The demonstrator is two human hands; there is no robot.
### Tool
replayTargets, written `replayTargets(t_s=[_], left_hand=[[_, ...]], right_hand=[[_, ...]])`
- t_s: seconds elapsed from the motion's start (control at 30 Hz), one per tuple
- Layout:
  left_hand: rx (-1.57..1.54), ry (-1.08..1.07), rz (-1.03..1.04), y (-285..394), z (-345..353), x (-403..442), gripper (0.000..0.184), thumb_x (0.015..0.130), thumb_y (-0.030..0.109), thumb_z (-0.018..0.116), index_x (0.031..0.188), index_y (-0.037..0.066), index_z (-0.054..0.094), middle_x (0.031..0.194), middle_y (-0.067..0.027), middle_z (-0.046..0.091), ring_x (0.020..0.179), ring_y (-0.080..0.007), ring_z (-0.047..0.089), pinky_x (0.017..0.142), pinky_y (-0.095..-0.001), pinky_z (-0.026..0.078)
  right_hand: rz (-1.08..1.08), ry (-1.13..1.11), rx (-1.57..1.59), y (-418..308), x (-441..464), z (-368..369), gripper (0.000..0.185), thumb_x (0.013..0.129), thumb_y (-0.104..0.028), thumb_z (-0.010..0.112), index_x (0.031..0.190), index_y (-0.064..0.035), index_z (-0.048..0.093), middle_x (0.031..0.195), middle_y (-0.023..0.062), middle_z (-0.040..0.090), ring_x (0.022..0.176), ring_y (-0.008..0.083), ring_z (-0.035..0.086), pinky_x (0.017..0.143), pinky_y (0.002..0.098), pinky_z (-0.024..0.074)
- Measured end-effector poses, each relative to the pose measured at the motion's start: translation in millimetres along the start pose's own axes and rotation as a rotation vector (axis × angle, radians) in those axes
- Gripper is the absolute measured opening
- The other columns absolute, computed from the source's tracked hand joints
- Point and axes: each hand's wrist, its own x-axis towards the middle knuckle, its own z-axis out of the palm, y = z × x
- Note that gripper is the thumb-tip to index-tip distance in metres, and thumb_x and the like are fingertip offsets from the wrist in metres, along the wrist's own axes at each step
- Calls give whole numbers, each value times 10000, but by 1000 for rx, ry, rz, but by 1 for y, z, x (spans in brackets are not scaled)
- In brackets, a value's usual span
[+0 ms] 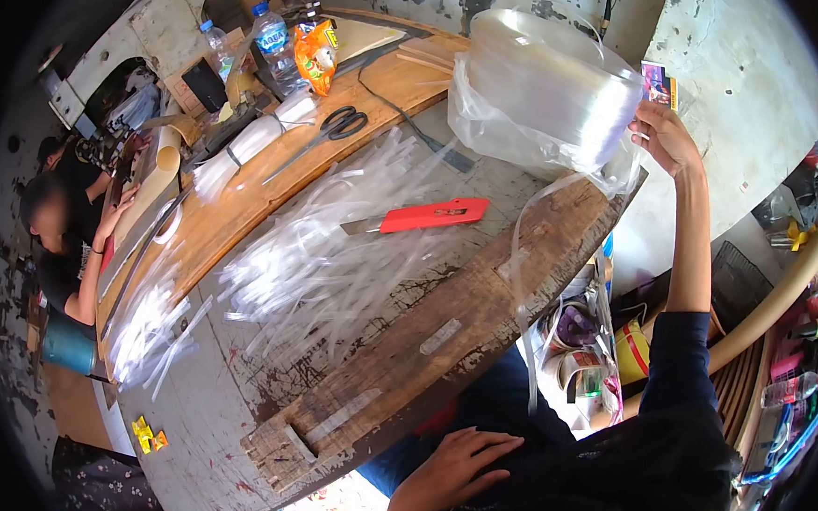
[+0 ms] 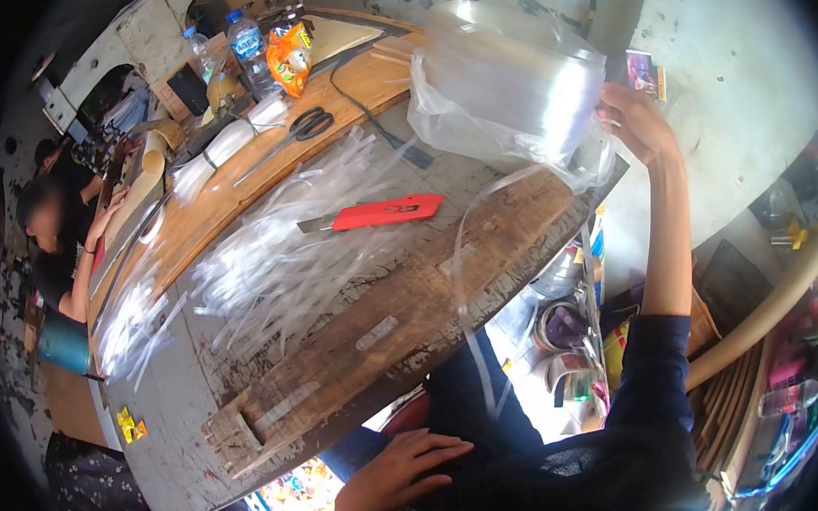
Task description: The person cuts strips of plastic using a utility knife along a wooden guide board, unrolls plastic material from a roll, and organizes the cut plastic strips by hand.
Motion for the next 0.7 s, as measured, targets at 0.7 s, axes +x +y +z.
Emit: replayTargets(t_s=[0.7], left_hand=[[-103,-91,93,-7,17,1,498,813,130,544,1287,129,393,1146,-94,494,1086,-260,474,944,-380,344]], right_hand=[[238,-189,-369,-5,8,-5,147,774,-139,617,879,-89,526,741,-21,558,653,61,526,614,208,457]])
